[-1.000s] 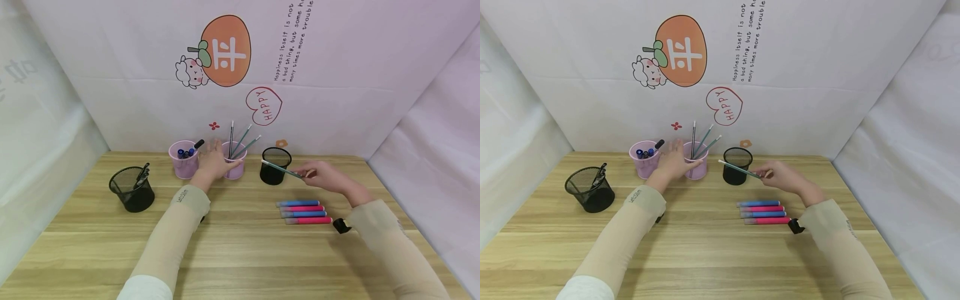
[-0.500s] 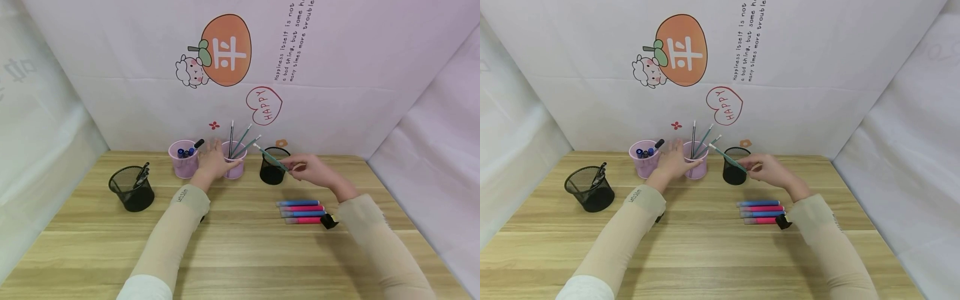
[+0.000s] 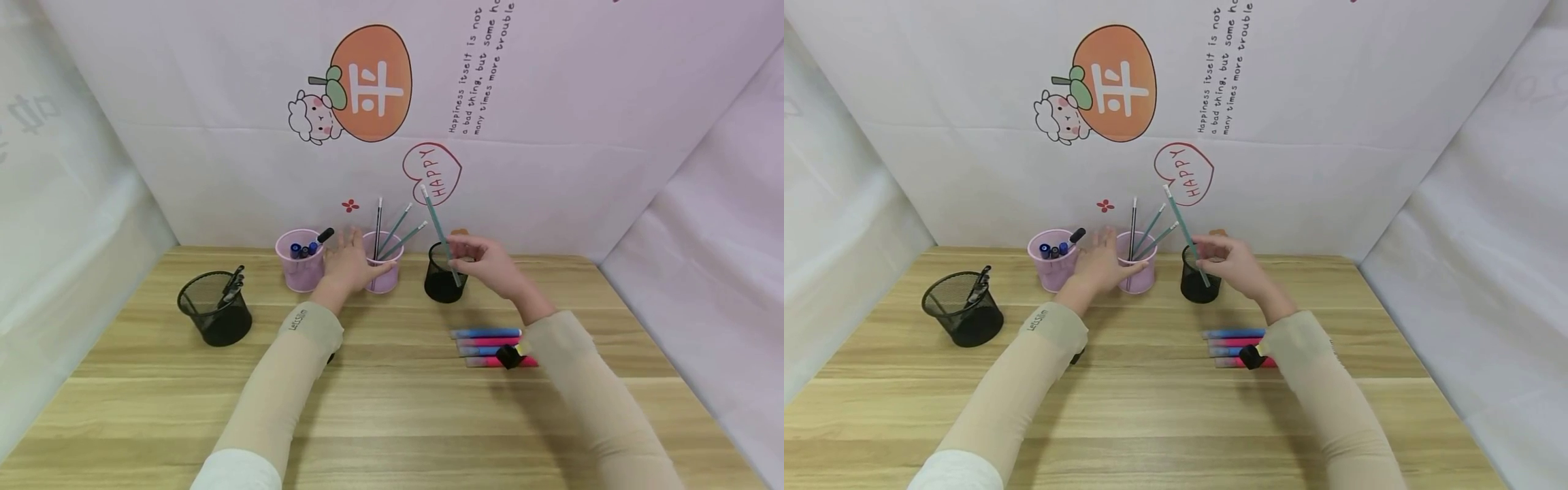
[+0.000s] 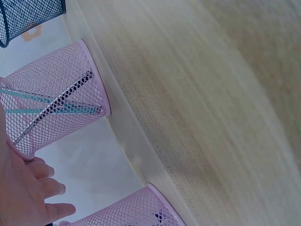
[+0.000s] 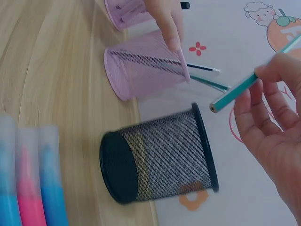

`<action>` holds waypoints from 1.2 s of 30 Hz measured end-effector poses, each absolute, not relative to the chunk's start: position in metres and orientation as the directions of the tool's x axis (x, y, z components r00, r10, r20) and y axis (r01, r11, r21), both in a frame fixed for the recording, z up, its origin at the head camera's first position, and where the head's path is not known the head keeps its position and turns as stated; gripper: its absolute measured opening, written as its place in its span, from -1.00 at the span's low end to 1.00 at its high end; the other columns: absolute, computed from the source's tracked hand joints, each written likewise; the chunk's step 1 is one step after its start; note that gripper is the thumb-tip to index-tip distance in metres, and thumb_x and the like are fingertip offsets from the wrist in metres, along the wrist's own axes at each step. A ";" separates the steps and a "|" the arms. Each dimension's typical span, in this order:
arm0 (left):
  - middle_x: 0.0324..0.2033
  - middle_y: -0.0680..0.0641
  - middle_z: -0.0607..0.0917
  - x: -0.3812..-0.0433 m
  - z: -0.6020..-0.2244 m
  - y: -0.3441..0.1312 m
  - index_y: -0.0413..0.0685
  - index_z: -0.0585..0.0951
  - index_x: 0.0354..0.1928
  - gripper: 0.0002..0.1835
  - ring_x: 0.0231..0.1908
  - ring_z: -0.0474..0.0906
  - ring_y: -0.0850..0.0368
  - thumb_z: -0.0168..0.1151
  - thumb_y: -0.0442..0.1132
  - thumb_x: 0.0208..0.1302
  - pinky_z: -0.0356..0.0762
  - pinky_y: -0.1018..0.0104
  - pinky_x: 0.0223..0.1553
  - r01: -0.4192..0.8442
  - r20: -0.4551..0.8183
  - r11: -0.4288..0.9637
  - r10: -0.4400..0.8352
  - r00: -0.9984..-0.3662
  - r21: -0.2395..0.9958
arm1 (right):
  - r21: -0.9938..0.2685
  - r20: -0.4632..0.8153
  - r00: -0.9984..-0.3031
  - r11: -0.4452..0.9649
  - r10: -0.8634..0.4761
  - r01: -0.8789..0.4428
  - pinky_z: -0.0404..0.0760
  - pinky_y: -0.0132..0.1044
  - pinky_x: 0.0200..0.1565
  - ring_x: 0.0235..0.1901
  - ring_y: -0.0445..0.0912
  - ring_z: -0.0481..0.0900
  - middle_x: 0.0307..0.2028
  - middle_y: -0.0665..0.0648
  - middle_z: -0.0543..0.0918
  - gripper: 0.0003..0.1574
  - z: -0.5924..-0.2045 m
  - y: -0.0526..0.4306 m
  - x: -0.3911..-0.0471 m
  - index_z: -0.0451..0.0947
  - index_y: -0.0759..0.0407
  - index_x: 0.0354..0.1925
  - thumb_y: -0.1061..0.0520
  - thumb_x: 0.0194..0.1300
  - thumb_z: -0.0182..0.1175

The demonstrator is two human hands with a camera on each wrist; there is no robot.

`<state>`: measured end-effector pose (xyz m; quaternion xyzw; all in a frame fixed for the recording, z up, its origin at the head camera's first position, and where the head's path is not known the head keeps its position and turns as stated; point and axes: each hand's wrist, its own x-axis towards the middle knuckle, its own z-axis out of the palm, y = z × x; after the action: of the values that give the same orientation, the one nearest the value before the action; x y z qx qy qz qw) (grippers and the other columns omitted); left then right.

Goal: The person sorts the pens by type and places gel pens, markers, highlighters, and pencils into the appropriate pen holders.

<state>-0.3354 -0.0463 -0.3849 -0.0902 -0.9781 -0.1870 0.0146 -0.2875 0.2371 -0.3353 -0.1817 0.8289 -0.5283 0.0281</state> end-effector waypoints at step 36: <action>0.60 -0.27 -0.05 -0.336 -0.384 -0.046 -0.26 -0.06 0.62 0.30 0.58 -0.23 -0.26 0.05 0.61 0.20 -0.06 -0.37 0.45 0.176 0.057 0.921 0.167 -0.984 0.348 | -0.861 0.428 -0.901 0.275 -0.065 -0.429 0.66 -0.22 -0.04 -0.03 0.14 0.63 -0.11 0.27 0.59 -0.50 -0.345 0.119 -0.325 0.51 0.43 0.21 0.48 0.30 0.19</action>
<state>-0.3361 -0.0458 -0.3842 -0.0874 -0.9799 -0.1787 0.0129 -0.3248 0.1185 -0.3453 -0.1577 0.7829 -0.5813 -0.1562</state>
